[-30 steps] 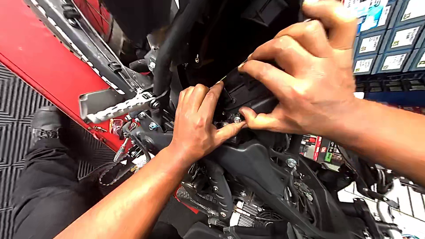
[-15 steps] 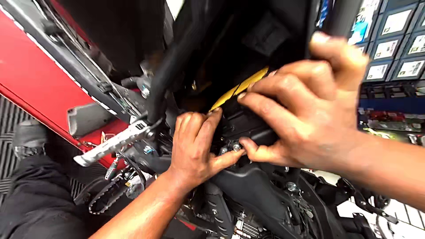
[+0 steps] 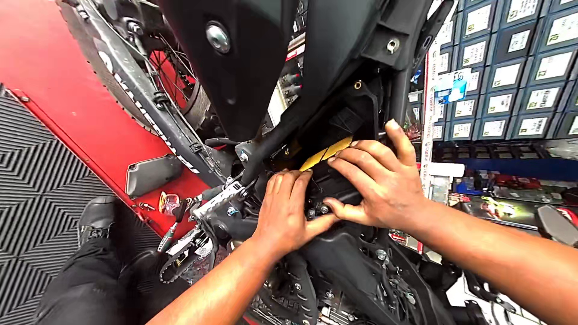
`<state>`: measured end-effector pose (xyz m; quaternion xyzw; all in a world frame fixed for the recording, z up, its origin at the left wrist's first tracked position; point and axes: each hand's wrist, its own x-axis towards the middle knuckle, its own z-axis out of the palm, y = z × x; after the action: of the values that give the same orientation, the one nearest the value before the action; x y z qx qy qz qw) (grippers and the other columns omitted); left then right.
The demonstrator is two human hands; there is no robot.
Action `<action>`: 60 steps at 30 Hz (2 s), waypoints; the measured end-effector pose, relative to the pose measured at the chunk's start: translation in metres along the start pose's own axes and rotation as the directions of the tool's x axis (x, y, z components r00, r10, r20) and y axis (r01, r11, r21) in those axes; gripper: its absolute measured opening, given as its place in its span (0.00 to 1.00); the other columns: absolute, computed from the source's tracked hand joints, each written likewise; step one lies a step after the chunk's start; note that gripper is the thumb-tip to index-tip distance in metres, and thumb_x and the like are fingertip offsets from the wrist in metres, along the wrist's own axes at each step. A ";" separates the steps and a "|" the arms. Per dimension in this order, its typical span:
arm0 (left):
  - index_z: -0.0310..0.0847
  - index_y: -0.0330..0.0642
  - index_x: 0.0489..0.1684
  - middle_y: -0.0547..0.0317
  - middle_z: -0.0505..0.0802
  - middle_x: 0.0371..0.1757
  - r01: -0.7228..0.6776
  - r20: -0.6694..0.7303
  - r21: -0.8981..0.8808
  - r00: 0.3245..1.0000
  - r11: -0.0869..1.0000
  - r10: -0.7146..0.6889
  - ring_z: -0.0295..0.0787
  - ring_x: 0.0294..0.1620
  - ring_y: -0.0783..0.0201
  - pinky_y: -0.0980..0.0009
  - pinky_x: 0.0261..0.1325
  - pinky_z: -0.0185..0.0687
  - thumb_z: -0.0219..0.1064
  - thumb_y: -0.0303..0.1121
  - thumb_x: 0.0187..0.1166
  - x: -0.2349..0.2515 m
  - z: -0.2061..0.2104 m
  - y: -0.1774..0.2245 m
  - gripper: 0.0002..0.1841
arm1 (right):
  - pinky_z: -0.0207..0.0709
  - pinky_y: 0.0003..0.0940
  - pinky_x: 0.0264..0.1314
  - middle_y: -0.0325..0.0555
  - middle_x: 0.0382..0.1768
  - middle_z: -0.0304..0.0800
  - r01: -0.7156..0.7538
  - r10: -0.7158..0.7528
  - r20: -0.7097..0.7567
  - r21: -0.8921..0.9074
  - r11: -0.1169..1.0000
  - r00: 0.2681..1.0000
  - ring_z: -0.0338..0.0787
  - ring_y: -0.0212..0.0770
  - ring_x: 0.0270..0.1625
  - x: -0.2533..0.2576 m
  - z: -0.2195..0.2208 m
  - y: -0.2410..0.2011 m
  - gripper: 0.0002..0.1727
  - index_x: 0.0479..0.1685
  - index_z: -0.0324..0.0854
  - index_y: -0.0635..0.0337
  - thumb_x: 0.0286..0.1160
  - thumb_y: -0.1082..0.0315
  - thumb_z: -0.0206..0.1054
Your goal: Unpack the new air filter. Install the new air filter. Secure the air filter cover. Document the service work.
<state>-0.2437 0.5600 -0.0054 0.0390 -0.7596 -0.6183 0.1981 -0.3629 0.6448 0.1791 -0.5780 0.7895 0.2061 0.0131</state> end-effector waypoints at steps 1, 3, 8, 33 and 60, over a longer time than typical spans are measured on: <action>0.78 0.40 0.74 0.46 0.87 0.66 0.023 0.017 -0.009 1.000 1.000 -0.023 0.80 0.71 0.47 0.45 0.81 0.68 0.70 0.82 0.49 0.006 -0.002 0.009 0.58 | 0.44 0.64 0.93 0.43 0.58 0.93 0.001 0.001 -0.035 0.044 0.999 0.999 0.85 0.47 0.71 0.000 0.001 0.003 0.32 0.57 0.90 0.53 0.68 0.35 0.66; 0.72 0.38 0.81 0.44 0.82 0.75 0.075 0.036 -0.027 0.997 0.997 -0.074 0.74 0.79 0.45 0.45 0.85 0.64 0.70 0.86 0.41 0.015 0.002 0.033 0.67 | 0.44 0.63 0.94 0.43 0.58 0.94 -0.003 0.024 -0.127 0.163 0.987 0.992 0.85 0.44 0.72 -0.004 0.003 0.005 0.26 0.58 0.89 0.55 0.75 0.44 0.63; 0.64 0.37 0.86 0.42 0.80 0.75 0.221 -0.003 0.066 0.975 0.973 -0.221 0.74 0.77 0.43 0.49 0.80 0.67 0.72 0.79 0.43 0.028 0.021 0.068 0.68 | 0.33 0.68 0.93 0.45 0.78 0.81 -0.008 0.066 -0.188 0.291 0.957 0.980 0.63 0.54 0.90 -0.017 0.004 0.024 0.30 0.74 0.78 0.51 0.86 0.43 0.45; 0.82 0.39 0.66 0.51 0.84 0.55 0.178 -0.370 0.062 0.918 0.982 -0.143 0.78 0.59 0.53 0.57 0.63 0.72 0.61 0.62 0.74 0.033 0.051 0.064 0.35 | 0.23 0.69 0.94 0.42 0.59 0.92 0.202 -0.174 -0.149 0.207 0.957 0.973 0.68 0.54 0.86 -0.009 0.006 0.039 0.30 0.57 0.91 0.54 0.70 0.42 0.58; 0.87 0.47 0.68 0.57 0.92 0.62 0.191 -0.013 0.014 0.982 0.981 -0.191 0.90 0.62 0.58 0.59 0.62 0.88 0.74 0.68 0.63 -0.009 -0.009 0.016 0.40 | 0.59 0.58 0.91 0.58 0.95 0.40 -0.318 0.402 -0.076 0.485 0.815 0.913 0.50 0.57 0.95 -0.023 0.012 0.020 0.51 0.95 0.48 0.42 0.69 0.46 0.69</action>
<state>-0.2296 0.5583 0.0089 0.1167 -0.7557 -0.6286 0.1418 -0.3761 0.6743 0.1805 -0.4135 0.9086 -0.0411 0.0417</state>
